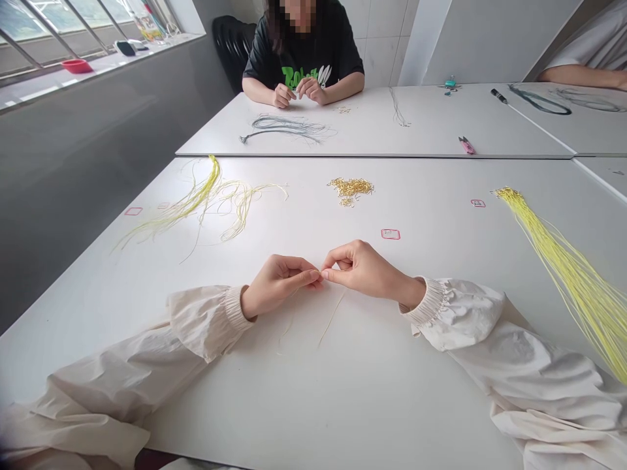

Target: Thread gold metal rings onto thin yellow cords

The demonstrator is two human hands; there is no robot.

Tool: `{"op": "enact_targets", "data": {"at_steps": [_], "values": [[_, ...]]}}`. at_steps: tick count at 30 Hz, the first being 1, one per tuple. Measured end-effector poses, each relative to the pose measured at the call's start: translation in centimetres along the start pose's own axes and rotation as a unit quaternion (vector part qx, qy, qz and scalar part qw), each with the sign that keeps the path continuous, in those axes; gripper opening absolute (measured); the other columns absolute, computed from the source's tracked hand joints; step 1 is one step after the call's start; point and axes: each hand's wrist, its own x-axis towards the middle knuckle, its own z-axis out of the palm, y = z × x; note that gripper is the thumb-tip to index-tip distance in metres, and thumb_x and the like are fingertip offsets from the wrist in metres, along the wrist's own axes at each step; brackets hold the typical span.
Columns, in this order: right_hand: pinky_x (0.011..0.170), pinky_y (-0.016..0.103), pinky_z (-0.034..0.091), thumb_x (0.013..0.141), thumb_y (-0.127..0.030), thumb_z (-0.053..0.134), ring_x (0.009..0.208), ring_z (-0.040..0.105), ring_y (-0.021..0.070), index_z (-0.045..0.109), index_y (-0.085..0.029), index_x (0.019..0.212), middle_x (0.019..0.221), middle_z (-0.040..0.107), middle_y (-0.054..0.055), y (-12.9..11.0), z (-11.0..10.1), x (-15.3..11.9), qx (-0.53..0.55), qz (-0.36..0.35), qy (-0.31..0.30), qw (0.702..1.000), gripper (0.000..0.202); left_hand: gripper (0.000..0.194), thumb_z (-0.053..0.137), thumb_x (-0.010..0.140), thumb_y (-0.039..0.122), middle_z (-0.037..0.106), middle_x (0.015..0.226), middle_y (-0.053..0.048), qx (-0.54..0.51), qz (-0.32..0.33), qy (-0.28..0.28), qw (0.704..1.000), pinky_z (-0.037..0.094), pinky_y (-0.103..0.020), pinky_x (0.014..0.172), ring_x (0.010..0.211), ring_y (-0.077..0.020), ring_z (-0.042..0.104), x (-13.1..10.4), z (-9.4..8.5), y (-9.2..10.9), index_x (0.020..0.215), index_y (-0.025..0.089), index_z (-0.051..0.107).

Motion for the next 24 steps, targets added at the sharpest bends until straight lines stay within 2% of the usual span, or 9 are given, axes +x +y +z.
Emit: {"op": "enact_targets", "data": {"at_steps": [11, 15, 19, 22, 24], "values": [[0.049, 0.027, 0.017, 0.085, -0.026, 0.062, 0.050, 0.020, 0.0072, 0.073, -0.017, 0.076, 0.053, 0.019, -0.007, -0.4, -0.1, 0.0, 0.008, 0.018, -0.048, 0.999, 0.017, 0.023, 0.069, 0.083, 0.032, 0.074, 0.080, -0.011, 0.023, -0.017, -0.027, 0.999, 0.059, -0.030, 0.075, 0.076, -0.0194, 0.071, -0.1, -0.2, 0.1, 0.083, 0.009, 0.072], [0.049, 0.027, 0.018, 0.084, -0.022, 0.060, 0.050, 0.022, 0.0073, 0.072, -0.016, 0.076, 0.053, 0.022, -0.007, -0.6, 0.0, -0.1, 0.027, 0.013, -0.069, 0.997, 0.016, 0.022, 0.067, 0.083, 0.030, 0.073, 0.077, -0.011, -0.016, -0.016, -0.044, 0.999, 0.059, -0.031, 0.074, 0.074, -0.0197, 0.071, -0.2, -0.2, 0.5, 0.082, 0.008, 0.072], [0.049, 0.027, 0.018, 0.083, -0.018, 0.059, 0.051, 0.024, 0.0072, 0.072, -0.015, 0.077, 0.053, 0.023, -0.006, -0.9, 0.1, -0.1, 0.034, 0.009, -0.062, 0.997, 0.015, 0.025, 0.058, 0.084, 0.028, 0.071, 0.081, -0.010, -0.047, -0.016, -0.043, 0.998, 0.058, -0.033, 0.075, 0.074, -0.0202, 0.070, 0.0, -0.2, 0.8, 0.079, 0.007, 0.072], [0.050, 0.027, 0.018, 0.082, -0.017, 0.058, 0.051, 0.023, 0.0071, 0.072, -0.015, 0.077, 0.053, 0.023, -0.006, -0.8, 0.2, -0.1, 0.024, 0.006, -0.051, 0.998, 0.015, 0.027, 0.053, 0.086, 0.027, 0.070, 0.080, -0.009, -0.001, -0.016, -0.023, 1.000, 0.056, -0.032, 0.075, 0.074, -0.0189, 0.067, 0.0, -0.2, 0.9, 0.087, 0.008, 0.072], [0.050, 0.027, 0.019, 0.082, -0.017, 0.057, 0.051, 0.023, 0.0071, 0.072, -0.015, 0.076, 0.053, 0.022, -0.006, -0.6, 0.3, -0.1, 0.013, 0.001, -0.043, 0.999, 0.016, 0.026, 0.052, 0.085, 0.026, 0.071, 0.082, -0.008, 0.070, -0.005, -0.012, 0.997, 0.053, -0.030, 0.073, 0.075, -0.0179, 0.064, 0.0, -0.2, 1.2, 0.090, 0.011, 0.073]]}}
